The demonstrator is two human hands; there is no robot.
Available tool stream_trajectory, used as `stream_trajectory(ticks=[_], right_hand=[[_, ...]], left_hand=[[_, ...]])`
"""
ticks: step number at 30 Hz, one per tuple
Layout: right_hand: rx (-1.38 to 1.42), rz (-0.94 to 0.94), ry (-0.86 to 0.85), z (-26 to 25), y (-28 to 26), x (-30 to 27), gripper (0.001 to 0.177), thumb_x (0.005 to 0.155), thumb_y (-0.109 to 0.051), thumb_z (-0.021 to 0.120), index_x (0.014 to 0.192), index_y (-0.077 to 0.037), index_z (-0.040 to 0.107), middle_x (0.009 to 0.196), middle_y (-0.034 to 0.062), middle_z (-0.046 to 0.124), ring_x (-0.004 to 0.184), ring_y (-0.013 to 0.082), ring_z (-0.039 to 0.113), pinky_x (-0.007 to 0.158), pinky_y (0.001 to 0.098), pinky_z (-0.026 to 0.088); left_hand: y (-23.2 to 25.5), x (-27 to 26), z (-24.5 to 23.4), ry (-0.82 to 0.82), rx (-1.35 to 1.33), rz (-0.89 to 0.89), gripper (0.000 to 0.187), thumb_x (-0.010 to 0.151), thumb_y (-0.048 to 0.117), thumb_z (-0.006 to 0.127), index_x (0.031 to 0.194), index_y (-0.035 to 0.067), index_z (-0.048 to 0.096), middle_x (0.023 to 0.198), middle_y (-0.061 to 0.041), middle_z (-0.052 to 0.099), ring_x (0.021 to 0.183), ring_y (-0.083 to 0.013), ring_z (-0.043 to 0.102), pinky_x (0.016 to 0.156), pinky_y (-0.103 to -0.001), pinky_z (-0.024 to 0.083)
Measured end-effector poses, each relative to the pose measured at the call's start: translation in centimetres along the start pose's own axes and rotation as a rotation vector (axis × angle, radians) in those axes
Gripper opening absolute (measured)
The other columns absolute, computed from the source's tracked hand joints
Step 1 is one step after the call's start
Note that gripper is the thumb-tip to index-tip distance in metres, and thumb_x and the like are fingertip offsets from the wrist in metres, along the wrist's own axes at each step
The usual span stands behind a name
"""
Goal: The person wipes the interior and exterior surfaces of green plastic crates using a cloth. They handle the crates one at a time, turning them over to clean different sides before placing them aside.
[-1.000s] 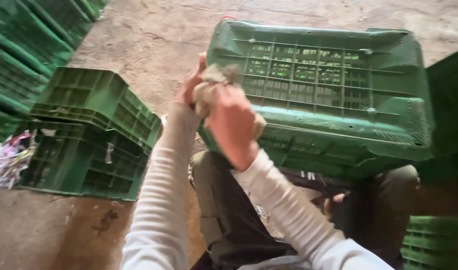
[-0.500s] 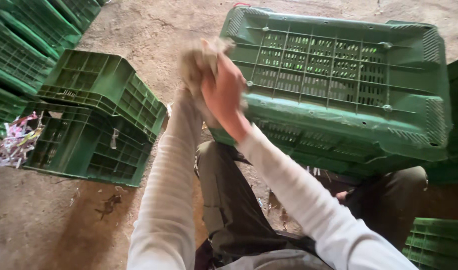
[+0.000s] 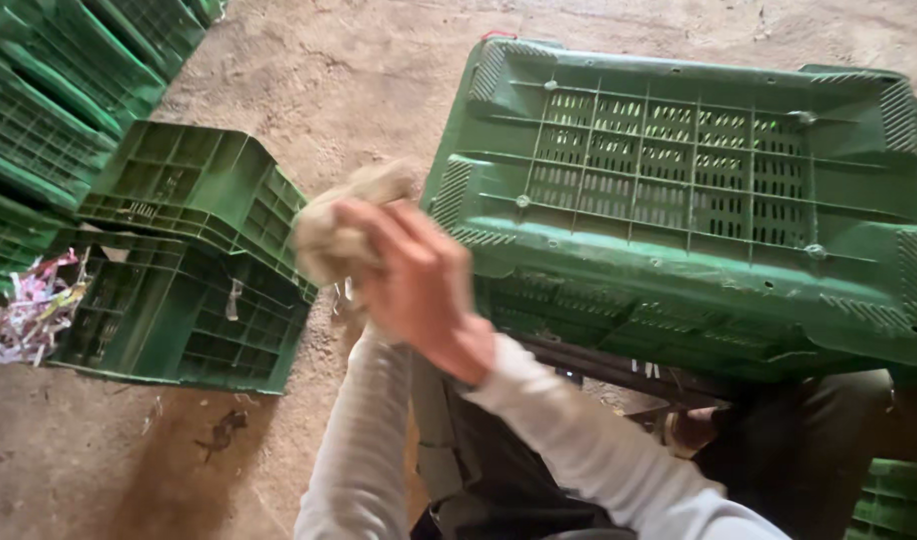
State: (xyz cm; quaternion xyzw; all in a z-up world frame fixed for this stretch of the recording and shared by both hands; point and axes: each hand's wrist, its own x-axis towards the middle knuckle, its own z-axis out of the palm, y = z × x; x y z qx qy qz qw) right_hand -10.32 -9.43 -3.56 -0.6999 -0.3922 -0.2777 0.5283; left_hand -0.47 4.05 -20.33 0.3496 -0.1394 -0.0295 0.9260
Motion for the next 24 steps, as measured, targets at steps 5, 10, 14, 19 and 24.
stream_trajectory(ticks=[5,10,14,19,24], right_hand=[[-0.415,-0.116,-0.215,-9.0,0.6,1.9,0.044,0.089,-0.037,0.08,0.13,-0.024,0.069,0.112,0.0109,0.067,0.107,0.0295,0.064,0.085,0.0452,0.053],[-0.301,-0.164,-0.407,-11.5,0.9,2.1,0.059,0.084,-0.037,0.081,0.14,-0.025,0.063,0.127,0.0129,0.06,0.131,0.0361,0.051,0.105,0.0549,0.041],[-0.304,-0.138,-0.419,-9.4,1.3,2.2,0.055,0.083,-0.036,0.08,0.132,-0.018,0.065,0.118,0.013,0.062,0.12,0.0355,0.056,0.093,0.0542,0.045],[-0.379,-0.028,-0.445,-5.2,4.5,4.8,0.045,0.084,-0.031,0.078,0.12,-0.008,0.067,0.113,0.0177,0.064,0.113,0.0375,0.06,0.081,0.0543,0.05],[-0.592,0.14,-0.499,-0.9,11.6,10.0,0.037,0.092,-0.026,0.072,0.118,-0.001,0.065,0.114,0.0242,0.066,0.097,0.0389,0.066,0.072,0.0516,0.058]], left_hand=[[-1.5,-0.9,-1.4,-0.035,-0.034,0.028,0.071,0.101,0.041,0.057,0.156,-0.001,0.042,0.155,-0.019,0.047,0.147,-0.0275,0.04,0.123,-0.033,0.033],[-2.0,-0.1,-0.7,-0.161,-0.109,0.123,0.072,0.1,0.037,0.06,0.157,-0.003,0.041,0.159,-0.02,0.045,0.153,-0.0291,0.036,0.129,-0.033,0.029],[-1.7,-2.1,1.9,0.028,0.514,0.306,0.057,0.104,0.028,0.055,0.152,-0.001,0.046,0.151,-0.02,0.053,0.14,-0.0297,0.05,0.118,-0.037,0.042],[-2.8,-2.8,4.7,0.474,0.214,0.519,0.037,0.104,0.022,0.047,0.137,0.008,0.055,0.133,-0.007,0.062,0.124,-0.0164,0.059,0.105,-0.03,0.053],[-3.4,-3.2,5.3,0.648,0.644,0.619,0.032,0.119,0.02,0.054,0.096,-0.003,0.059,0.09,-0.005,0.055,0.087,-0.0107,0.053,0.073,-0.028,0.046]])
